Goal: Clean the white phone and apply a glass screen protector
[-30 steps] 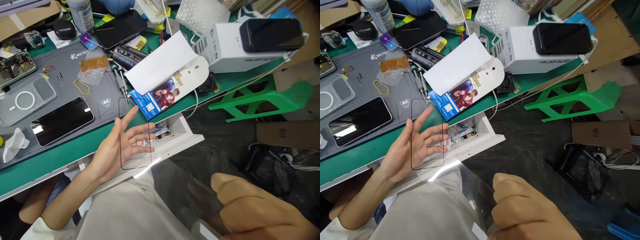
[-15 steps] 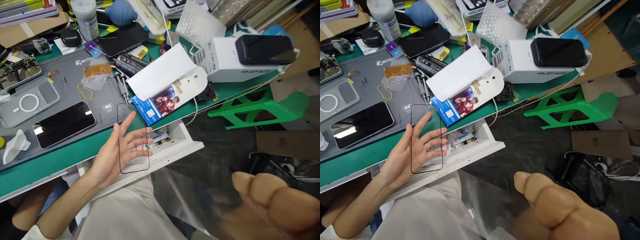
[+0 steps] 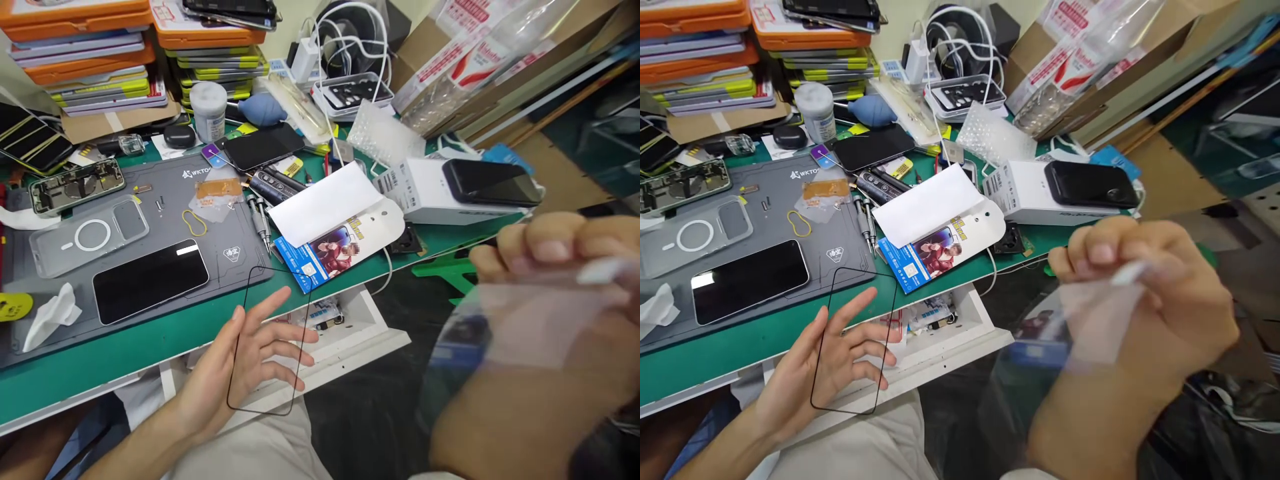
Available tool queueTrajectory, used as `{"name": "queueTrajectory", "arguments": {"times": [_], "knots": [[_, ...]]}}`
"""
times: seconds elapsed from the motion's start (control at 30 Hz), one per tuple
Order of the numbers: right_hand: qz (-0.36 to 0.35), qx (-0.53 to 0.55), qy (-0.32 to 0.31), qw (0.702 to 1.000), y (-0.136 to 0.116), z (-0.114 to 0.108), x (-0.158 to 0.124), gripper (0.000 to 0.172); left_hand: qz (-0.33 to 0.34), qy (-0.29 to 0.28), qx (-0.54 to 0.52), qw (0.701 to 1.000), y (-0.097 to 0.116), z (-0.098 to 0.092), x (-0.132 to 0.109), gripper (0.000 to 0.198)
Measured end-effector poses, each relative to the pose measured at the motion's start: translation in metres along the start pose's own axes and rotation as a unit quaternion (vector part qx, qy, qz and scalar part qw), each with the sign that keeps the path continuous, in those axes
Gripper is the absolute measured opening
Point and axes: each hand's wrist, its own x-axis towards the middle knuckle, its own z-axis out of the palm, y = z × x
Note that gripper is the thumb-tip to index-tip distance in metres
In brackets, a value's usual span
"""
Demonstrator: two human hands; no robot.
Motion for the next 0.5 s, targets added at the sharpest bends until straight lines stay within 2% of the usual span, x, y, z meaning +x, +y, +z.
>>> {"name": "queueTrajectory", "arguments": {"times": [0.03, 0.07, 0.17, 0.3, 0.4, 0.5], "knots": [[0.055, 0.032, 0.054, 0.996, 0.0, 0.008, 0.013, 0.062, 0.002, -0.008, -0.008, 1.0, -0.001, 0.0, -0.002, 0.064], [0.073, 0.034, 0.073, 0.994, 0.002, 0.015, 0.025, 0.057, 0.004, -0.017, -0.017, 1.0, -0.002, -0.001, -0.004, 0.063], [0.081, 0.027, 0.118, 0.989, 0.015, 0.032, 0.052, 0.048, 0.006, -0.042, -0.042, 0.998, -0.002, -0.002, -0.008, 0.062], [0.042, -0.017, 0.164, 0.985, 0.032, 0.048, 0.069, 0.037, 0.004, -0.068, -0.077, 0.995, -0.001, -0.006, -0.012, 0.061], [0.021, -0.063, 0.162, 0.985, 0.042, 0.055, 0.073, 0.03, -0.001, -0.078, -0.107, 0.991, 0.0, -0.008, -0.014, 0.061], [-0.001, -0.137, 0.167, 0.976, 0.048, 0.059, 0.076, 0.016, -0.005, -0.082, -0.126, 0.989, 0.0, -0.011, -0.014, 0.062]]}}
